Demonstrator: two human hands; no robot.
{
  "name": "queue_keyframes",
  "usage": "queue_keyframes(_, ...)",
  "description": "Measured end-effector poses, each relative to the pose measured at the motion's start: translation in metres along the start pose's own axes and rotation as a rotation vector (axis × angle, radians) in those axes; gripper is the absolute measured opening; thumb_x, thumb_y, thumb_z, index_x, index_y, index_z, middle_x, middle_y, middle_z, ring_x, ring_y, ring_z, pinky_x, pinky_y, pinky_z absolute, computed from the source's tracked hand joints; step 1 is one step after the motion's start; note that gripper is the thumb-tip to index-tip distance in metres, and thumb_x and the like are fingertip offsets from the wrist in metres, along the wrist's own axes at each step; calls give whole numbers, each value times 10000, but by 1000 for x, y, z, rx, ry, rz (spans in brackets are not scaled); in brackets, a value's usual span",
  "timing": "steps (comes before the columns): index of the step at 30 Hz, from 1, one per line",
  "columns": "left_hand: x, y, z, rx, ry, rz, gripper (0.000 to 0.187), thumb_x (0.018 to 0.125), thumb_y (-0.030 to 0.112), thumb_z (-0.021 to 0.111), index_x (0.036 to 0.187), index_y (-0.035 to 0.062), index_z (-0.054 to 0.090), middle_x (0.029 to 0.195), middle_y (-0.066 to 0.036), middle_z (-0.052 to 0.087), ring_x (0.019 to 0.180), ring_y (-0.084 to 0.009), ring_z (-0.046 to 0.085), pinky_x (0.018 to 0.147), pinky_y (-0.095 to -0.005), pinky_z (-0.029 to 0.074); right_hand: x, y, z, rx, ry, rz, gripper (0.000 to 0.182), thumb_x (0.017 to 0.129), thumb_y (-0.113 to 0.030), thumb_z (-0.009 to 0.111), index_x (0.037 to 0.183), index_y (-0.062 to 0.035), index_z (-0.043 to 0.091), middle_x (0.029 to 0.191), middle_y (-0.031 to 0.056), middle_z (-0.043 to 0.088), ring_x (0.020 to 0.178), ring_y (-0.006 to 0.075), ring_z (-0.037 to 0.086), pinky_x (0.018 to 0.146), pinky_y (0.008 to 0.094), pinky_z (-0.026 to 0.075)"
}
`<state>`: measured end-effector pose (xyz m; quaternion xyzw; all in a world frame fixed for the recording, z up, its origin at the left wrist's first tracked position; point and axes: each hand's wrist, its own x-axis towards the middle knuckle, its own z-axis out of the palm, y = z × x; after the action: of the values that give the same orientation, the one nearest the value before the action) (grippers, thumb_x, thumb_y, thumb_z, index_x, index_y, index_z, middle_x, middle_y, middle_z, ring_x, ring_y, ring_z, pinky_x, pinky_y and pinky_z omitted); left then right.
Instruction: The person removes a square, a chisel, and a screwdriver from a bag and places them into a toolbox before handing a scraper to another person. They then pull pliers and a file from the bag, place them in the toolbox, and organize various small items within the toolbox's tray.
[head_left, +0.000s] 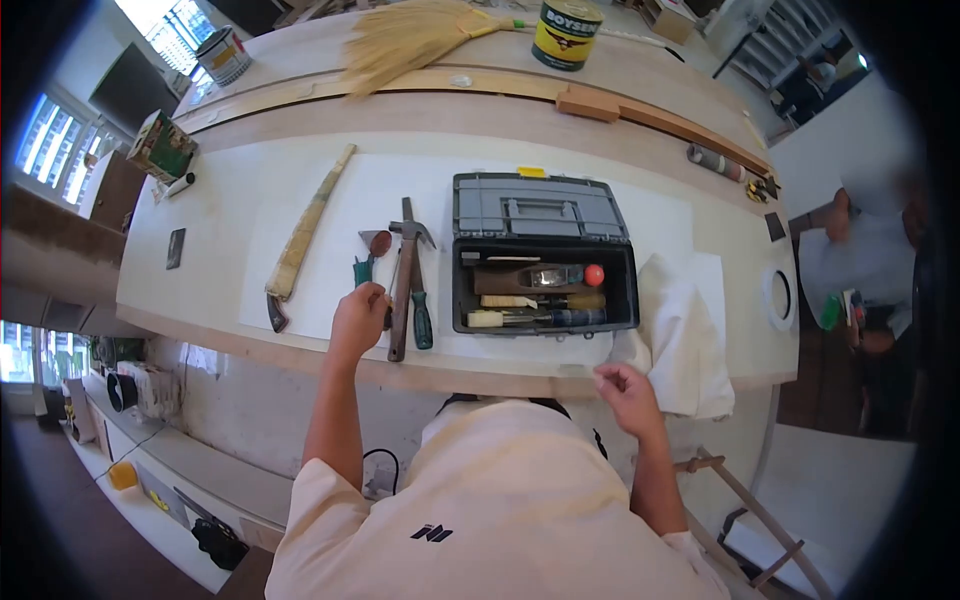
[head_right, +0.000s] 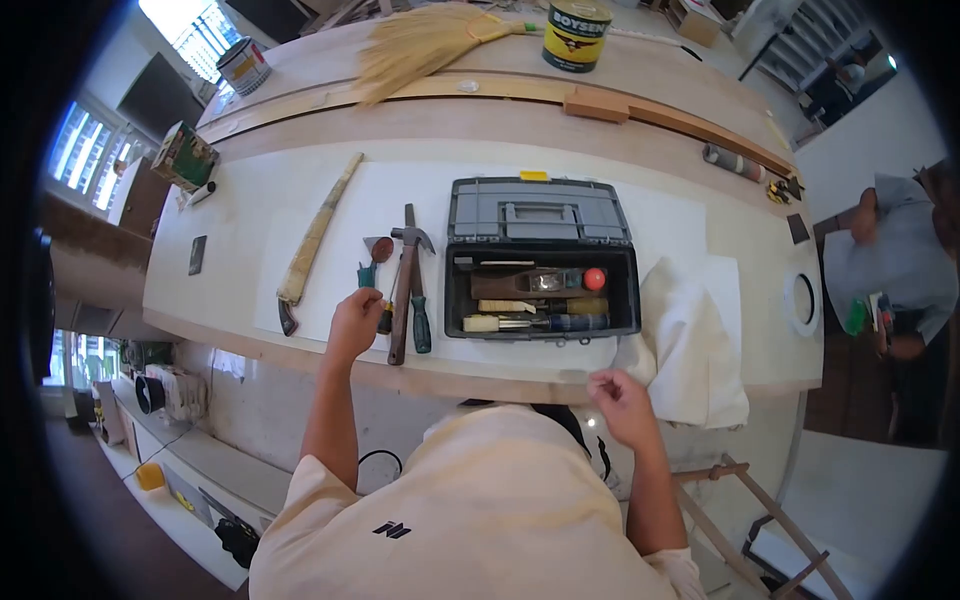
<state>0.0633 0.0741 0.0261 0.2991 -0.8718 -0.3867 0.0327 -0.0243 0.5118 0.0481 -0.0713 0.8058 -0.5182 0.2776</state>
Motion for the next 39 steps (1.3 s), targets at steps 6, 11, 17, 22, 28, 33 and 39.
queue_keyframes(6, 0, -10, 50, -127, 132, 181, 196, 911, 114, 607, 1062, -10, 632, 986, -180, 647, 884, -310, 636, 762, -383, 500, -14, -24, -66, -417, 368, -82, 213, 868, -101, 682, 1059, -18, 638, 826, 34, 654, 718, 118, 587, 653, 259, 479)
queue_keyframes(11, -34, 81, 45, -249, 17, 344, 144, 912, 45, 604, 1042, -14, 628, 913, -111, 639, 761, -195, 592, 698, -284, 483, -93, 41, -147, -859, 758, 198, 343, 784, -102, 681, 1119, -51, 632, 1328, 164, 510, 1175, 352, 528, 938, 403, 465)
queue_keyframes(17, -85, 203, 121, -224, -699, 820, 210, 860, 83, 666, 1044, -8, 618, 934, -159, 637, 862, -323, 653, 772, -380, 528, -69, 123, -176, -991, 883, -20, 344, 777, -61, 623, 1119, -71, 655, 1363, 161, 505, 1228, 390, 488, 968, 401, 448)
queue_keyframes(22, -128, 289, 218, -29, -630, 980, 784, 763, 279, 778, 1361, 14, 347, 1208, -221, 461, 1056, -377, 541, 872, -440, 483, -46, 19, -202, -356, 900, -170, 268, 789, -71, 613, 1052, -62, 667, 938, 168, 682, 881, 313, 664, 791, 359, 514)
queue_keyframes(28, -127, 358, 264, -128, -335, 687, 758, 745, 176, 784, 1357, 7, 370, 1095, -164, 529, 1005, -296, 556, 858, -379, 480, -42, -63, -220, -518, 668, -231, 229, 760, -128, 643, 980, -74, 680, 808, 159, 686, 747, 328, 667, 706, 375, 522)
queue_keyframes(33, -91, 338, 233, -409, -418, 384, 213, 871, -25, 644, 1081, -3, 618, 934, -48, 665, 839, -89, 600, 759, -235, 489, -34, -52, -250, -552, 748, -478, 251, 719, -67, 669, 970, -68, 678, 840, 120, 668, 744, 305, 646, 715, 369, 516)
queue_keyframes(39, -87, 366, 207, -458, -293, 325, 194, 897, 140, 647, 1002, -23, 662, 821, -95, 698, 727, -132, 616, 694, -301, 496, -67, -60, -202, -250, 141, -660, 259, 815, -117, 646, 1060, -34, 632, 1000, 149, 645, 907, 311, 624, 811, 395, 496)
